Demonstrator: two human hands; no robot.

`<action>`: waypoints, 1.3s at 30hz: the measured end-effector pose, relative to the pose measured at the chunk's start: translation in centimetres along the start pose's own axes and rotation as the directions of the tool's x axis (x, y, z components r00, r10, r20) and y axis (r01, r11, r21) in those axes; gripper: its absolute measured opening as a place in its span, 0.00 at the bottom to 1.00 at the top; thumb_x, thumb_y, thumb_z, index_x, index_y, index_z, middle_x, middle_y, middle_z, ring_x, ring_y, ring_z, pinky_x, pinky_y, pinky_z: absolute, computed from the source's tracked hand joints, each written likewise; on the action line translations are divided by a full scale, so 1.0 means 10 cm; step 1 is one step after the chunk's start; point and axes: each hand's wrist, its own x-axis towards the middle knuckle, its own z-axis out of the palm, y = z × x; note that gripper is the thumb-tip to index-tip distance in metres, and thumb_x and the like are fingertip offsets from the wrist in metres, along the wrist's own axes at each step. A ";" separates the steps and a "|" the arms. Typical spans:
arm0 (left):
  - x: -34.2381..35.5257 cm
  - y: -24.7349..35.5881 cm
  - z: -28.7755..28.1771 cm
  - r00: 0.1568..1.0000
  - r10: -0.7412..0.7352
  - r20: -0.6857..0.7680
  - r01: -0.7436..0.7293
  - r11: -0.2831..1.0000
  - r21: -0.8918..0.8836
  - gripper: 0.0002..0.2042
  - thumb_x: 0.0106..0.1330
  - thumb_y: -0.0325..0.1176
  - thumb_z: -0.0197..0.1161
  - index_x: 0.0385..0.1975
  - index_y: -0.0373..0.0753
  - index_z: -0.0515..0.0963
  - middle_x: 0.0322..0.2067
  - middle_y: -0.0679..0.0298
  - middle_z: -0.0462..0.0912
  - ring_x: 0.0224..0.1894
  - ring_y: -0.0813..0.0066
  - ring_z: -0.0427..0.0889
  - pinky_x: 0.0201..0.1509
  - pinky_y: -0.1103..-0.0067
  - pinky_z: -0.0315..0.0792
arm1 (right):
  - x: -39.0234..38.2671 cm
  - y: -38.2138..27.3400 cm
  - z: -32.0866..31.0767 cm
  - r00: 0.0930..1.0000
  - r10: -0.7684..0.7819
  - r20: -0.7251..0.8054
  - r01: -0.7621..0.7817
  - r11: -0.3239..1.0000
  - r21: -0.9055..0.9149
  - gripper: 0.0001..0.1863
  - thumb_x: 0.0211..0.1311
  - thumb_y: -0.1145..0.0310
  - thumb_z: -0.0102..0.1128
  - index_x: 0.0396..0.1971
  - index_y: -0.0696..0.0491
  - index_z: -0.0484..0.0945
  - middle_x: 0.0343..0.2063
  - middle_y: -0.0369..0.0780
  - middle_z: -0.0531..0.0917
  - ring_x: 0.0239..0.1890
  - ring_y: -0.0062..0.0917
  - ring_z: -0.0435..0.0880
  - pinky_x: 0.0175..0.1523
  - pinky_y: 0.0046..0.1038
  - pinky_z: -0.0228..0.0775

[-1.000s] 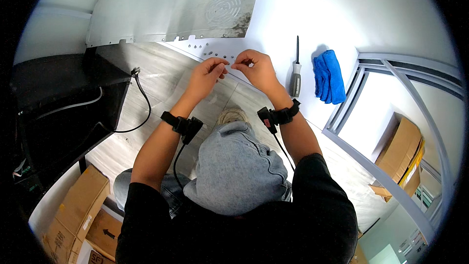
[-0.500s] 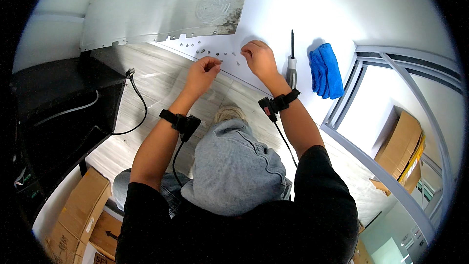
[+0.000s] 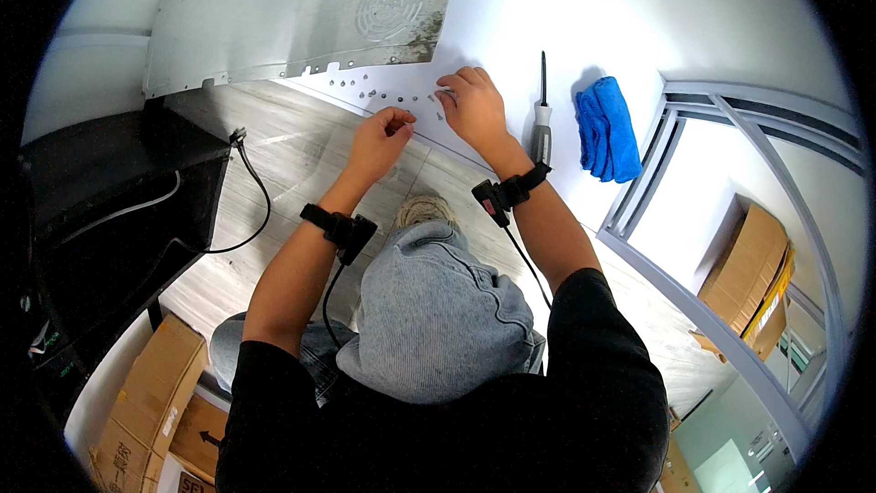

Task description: The person cleans the interior of a computer case using a blue cloth, wiping various internal surfaces and components. They then reattach the metal side panel and secure it with screws.

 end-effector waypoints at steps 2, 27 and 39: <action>0.00 0.02 -0.01 1.000 -0.003 0.006 0.003 1.000 -0.006 0.07 0.63 0.28 0.62 0.39 0.35 0.81 0.27 0.68 0.81 0.30 0.82 0.77 0.37 0.82 0.72 | 0.01 -0.05 -0.01 0.998 -0.059 0.023 0.059 0.998 -0.033 0.07 0.49 0.70 0.69 0.30 0.51 0.83 0.29 0.38 0.79 0.38 0.35 0.77 0.43 0.34 0.72; -0.06 0.11 -0.47 0.990 0.026 -0.139 -0.046 0.988 -0.144 0.05 0.63 0.25 0.61 0.37 0.35 0.81 0.25 0.68 0.79 0.28 0.81 0.75 0.34 0.81 0.71 | 0.22 -0.27 -0.28 0.806 0.378 0.455 -0.540 0.155 0.827 0.07 0.63 0.80 0.50 0.38 0.59 0.75 0.32 0.47 0.85 0.31 0.27 0.83 0.36 0.24 0.75; -0.12 -0.11 -0.50 0.991 -0.020 -0.134 0.004 0.993 -0.119 0.05 0.64 0.25 0.62 0.38 0.35 0.80 0.27 0.71 0.79 0.29 0.85 0.74 0.36 0.84 0.71 | 0.19 -0.16 -0.25 0.762 0.458 0.457 -0.550 0.086 0.831 0.07 0.57 0.81 0.49 0.32 0.59 0.78 0.27 0.43 0.83 0.27 0.25 0.79 0.35 0.23 0.72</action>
